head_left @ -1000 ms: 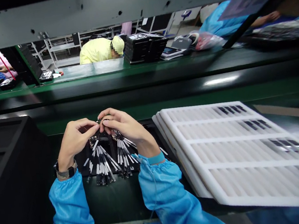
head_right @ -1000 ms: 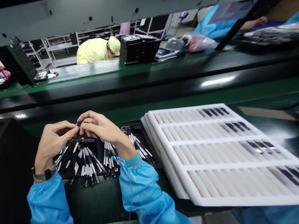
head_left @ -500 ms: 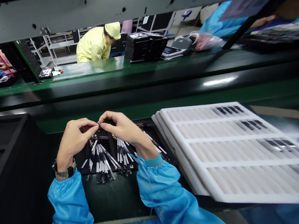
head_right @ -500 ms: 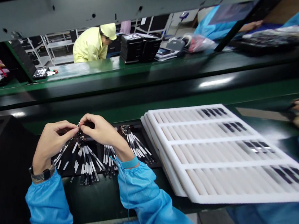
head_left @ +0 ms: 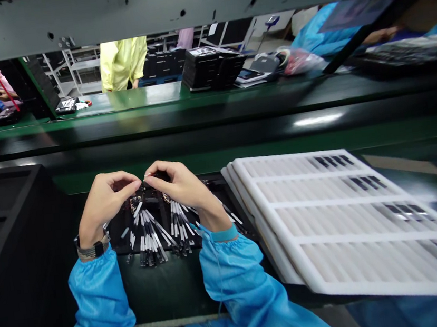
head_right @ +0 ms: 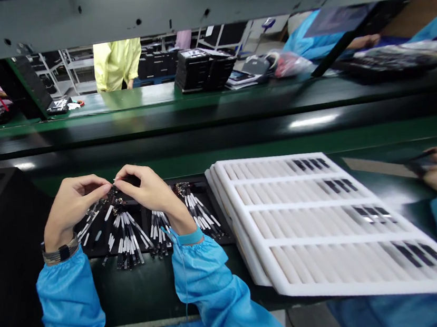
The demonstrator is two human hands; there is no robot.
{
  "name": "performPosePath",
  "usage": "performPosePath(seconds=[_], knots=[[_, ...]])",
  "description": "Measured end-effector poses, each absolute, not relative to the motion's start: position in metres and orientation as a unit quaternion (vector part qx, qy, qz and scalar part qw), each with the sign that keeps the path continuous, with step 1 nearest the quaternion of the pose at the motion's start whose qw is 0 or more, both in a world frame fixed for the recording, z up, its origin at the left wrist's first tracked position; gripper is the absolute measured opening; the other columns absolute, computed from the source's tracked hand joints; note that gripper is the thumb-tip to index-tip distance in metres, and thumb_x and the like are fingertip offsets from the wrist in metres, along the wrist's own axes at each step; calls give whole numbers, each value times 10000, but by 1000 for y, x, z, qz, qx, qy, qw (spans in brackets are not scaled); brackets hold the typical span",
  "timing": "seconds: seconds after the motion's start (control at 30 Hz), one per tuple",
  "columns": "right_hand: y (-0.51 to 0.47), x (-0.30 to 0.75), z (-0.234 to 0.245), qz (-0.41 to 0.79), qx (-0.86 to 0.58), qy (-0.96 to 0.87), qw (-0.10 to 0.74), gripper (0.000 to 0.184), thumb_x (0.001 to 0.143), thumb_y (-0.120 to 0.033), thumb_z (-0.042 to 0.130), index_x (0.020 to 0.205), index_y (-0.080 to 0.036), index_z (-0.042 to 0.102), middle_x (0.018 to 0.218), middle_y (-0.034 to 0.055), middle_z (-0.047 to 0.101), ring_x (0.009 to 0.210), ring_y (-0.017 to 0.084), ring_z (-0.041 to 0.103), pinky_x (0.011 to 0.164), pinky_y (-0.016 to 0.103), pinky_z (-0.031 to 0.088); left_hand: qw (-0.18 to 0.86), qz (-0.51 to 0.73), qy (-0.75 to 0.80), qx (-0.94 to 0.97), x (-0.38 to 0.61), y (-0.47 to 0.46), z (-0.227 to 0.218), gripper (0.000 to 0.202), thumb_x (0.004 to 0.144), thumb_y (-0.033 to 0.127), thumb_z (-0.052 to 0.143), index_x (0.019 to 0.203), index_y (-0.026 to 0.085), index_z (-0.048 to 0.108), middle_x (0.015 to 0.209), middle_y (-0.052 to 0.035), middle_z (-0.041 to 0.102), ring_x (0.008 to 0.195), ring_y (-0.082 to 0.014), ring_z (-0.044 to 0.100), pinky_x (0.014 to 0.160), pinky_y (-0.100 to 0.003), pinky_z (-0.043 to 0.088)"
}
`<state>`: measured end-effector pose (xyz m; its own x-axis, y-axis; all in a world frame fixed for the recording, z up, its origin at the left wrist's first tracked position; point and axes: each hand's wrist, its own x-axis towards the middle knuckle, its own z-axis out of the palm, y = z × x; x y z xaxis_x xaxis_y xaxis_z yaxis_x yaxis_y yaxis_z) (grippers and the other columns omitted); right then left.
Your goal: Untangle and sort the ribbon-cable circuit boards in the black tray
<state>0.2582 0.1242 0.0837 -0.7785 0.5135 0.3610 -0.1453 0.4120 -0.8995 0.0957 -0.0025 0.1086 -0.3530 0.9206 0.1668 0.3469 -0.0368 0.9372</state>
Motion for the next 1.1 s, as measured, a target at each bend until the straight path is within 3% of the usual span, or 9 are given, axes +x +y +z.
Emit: performPosePath(seconds=[0.23,0.73,0.97,1.1], knots=[[125,256,80,491,-120,-801,321,149,959,-339,629,912,-197,629,888,32,691,832,186,613,790,317,469,314,523,644,463,99,4,105,308,755,478,860,764,173,811,633,-43,702,571,-158,600,521,-257,443],[124,255,78,465,-119,-821,310,152,976,-325,620,901,-196,650,863,33,703,807,189,618,782,317,466,284,534,632,484,97,4,103,229,788,393,817,791,165,797,764,-59,756,688,-170,657,644,-280,505],[123,256,82,470,-114,-803,349,145,973,-310,644,895,-195,684,921,49,736,868,203,657,851,332,496,265,610,617,420,93,7,99,309,719,337,861,965,156,815,748,-42,736,677,-168,673,607,-268,519],[124,257,82,460,-120,-793,381,141,967,-299,664,893,-183,698,918,52,739,864,195,660,844,323,501,257,635,611,397,93,9,98,281,686,334,881,880,145,804,782,-58,760,652,-154,671,589,-259,521]])
